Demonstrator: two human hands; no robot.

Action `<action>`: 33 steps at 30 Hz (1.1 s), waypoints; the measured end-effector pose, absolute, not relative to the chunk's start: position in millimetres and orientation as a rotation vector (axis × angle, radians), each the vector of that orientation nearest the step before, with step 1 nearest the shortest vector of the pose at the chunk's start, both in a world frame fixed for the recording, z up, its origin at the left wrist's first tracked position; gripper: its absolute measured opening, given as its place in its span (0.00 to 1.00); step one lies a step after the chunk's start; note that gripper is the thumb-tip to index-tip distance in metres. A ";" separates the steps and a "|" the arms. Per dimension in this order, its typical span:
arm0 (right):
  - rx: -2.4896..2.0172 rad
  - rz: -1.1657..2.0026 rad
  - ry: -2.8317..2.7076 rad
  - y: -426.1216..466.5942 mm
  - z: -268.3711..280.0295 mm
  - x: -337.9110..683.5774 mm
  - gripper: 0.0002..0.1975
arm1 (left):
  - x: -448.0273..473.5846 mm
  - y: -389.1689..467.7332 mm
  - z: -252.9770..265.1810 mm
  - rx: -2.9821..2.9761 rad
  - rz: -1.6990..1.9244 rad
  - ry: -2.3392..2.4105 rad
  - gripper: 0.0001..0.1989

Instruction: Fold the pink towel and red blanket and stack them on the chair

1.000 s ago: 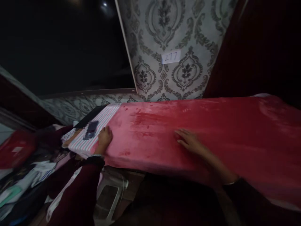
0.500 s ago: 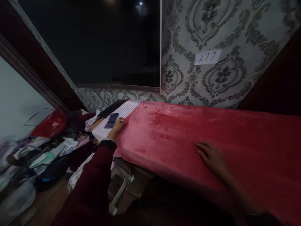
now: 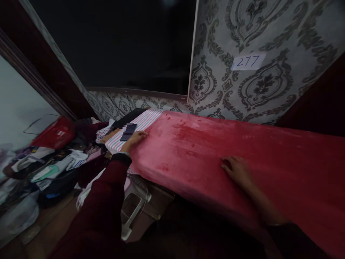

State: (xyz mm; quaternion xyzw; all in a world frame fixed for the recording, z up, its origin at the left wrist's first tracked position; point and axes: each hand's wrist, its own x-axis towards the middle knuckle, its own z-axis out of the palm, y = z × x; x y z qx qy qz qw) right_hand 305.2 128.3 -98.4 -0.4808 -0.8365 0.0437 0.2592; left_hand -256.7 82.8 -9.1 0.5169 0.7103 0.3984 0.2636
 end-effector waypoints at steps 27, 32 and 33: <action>-1.326 0.126 -2.262 108.5 -83.2 273.1 0.14 | -260.0 60.9 11.3 1.495 0.932 1.899 0.18; -1.345 0.189 -2.130 109.7 -79.6 271.4 0.13 | -260.5 54.9 22.6 1.501 0.995 1.894 0.20; -1.344 0.198 -2.100 109.6 -78.5 270.8 0.13 | -259.9 53.9 24.8 1.502 1.009 1.890 0.20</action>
